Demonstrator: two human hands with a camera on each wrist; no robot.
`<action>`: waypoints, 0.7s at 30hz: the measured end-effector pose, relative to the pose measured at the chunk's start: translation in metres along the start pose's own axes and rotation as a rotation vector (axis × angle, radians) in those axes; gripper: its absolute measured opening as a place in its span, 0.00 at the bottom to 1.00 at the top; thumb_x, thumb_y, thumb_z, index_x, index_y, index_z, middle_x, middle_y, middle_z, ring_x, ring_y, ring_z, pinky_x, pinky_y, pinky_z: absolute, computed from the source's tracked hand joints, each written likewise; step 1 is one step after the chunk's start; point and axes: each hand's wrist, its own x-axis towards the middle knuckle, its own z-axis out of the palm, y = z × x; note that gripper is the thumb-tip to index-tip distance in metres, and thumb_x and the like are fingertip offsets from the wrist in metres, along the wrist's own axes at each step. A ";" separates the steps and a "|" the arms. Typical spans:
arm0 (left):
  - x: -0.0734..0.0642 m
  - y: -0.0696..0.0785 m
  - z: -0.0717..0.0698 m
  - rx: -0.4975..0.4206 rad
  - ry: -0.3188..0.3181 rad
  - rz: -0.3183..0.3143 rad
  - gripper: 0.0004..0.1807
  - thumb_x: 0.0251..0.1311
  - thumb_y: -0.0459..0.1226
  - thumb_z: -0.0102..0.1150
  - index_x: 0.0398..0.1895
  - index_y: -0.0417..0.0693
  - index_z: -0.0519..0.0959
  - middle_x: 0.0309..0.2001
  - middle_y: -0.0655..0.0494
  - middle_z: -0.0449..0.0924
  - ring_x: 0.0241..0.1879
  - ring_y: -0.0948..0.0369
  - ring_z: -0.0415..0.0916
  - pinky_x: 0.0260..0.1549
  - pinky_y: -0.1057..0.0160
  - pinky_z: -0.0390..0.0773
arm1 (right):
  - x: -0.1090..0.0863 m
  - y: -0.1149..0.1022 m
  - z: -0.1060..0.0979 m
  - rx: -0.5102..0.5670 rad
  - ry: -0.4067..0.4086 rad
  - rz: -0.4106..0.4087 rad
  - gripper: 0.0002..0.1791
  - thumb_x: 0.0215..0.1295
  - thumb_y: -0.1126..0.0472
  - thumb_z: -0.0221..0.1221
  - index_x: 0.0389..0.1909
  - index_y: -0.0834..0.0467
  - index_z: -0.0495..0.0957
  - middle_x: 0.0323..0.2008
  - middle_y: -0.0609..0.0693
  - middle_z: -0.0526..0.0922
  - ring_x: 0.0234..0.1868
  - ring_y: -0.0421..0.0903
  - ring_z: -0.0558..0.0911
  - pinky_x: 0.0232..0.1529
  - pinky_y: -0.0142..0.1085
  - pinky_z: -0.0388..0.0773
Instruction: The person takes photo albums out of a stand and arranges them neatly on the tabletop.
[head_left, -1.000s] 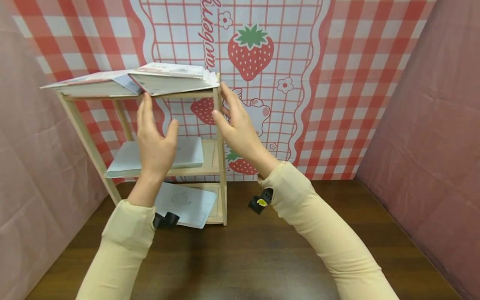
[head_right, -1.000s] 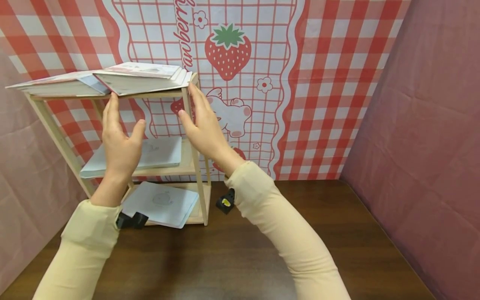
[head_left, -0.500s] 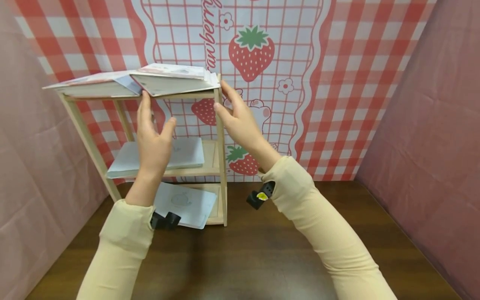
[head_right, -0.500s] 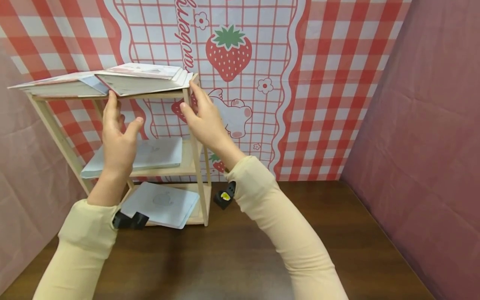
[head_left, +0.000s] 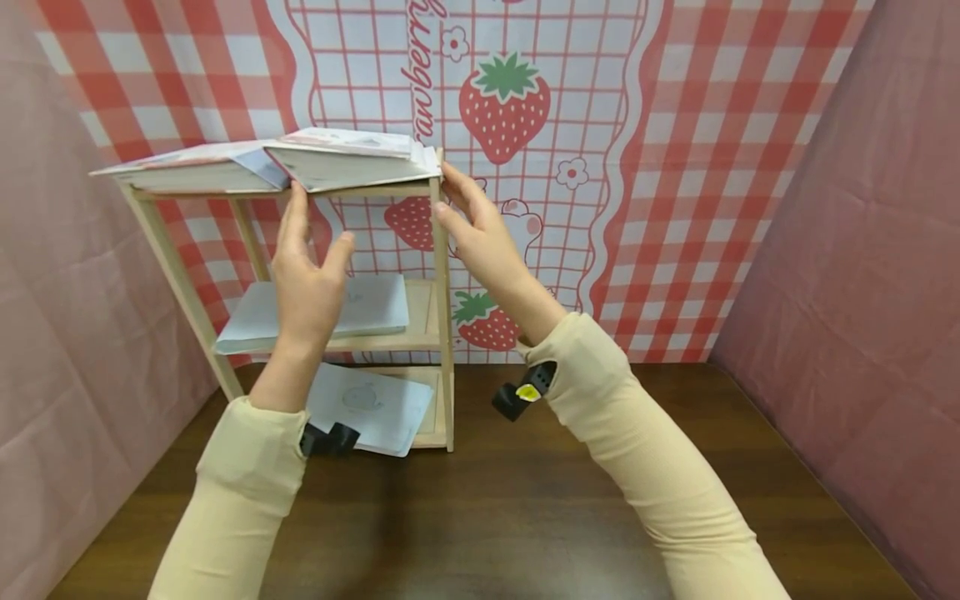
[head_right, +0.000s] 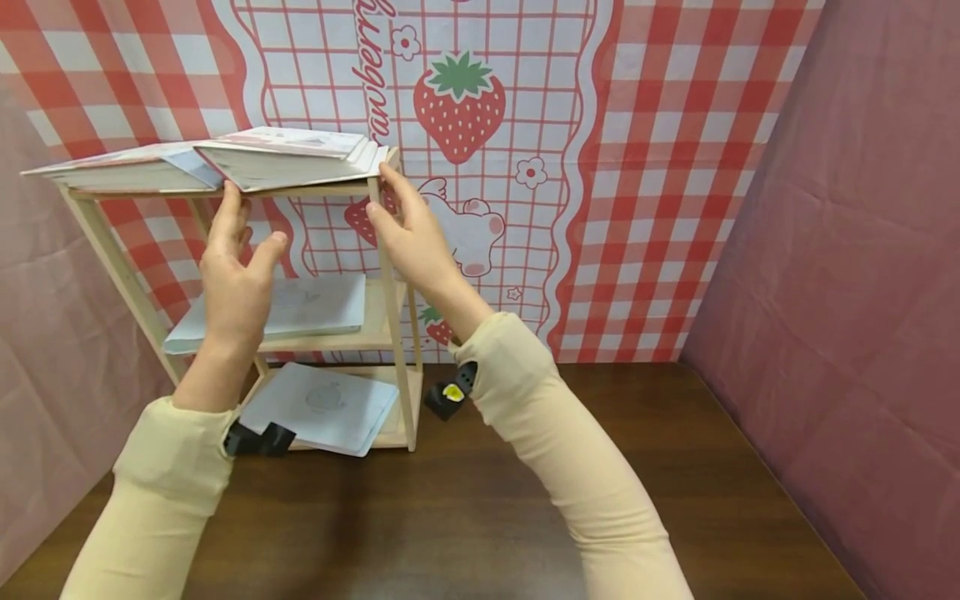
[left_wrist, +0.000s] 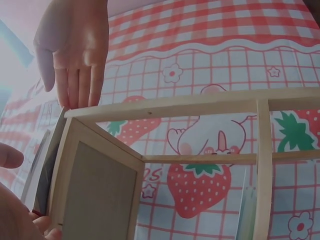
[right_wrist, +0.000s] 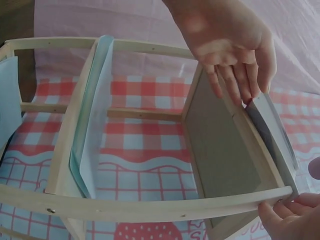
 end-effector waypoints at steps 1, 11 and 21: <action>-0.001 0.004 0.000 -0.008 -0.001 -0.004 0.34 0.55 0.36 0.48 0.64 0.47 0.47 0.64 0.58 0.45 0.61 0.72 0.41 0.57 0.73 0.46 | 0.000 0.000 0.000 0.007 -0.001 -0.002 0.26 0.64 0.66 0.39 0.62 0.61 0.48 0.62 0.53 0.55 0.61 0.41 0.56 0.55 0.26 0.58; -0.017 0.041 0.000 -0.041 0.000 -0.023 0.34 0.54 0.32 0.48 0.63 0.38 0.47 0.65 0.51 0.45 0.61 0.70 0.43 0.57 0.74 0.46 | -0.005 0.000 -0.003 0.124 0.009 0.021 0.26 0.64 0.66 0.40 0.63 0.59 0.47 0.62 0.52 0.53 0.61 0.43 0.56 0.55 0.27 0.58; -0.023 0.046 0.005 -0.091 0.085 0.027 0.31 0.52 0.29 0.48 0.61 0.35 0.52 0.63 0.49 0.51 0.59 0.67 0.52 0.56 0.70 0.53 | -0.009 0.000 -0.007 0.295 0.027 -0.002 0.26 0.63 0.69 0.39 0.62 0.63 0.47 0.62 0.54 0.52 0.60 0.45 0.59 0.55 0.33 0.60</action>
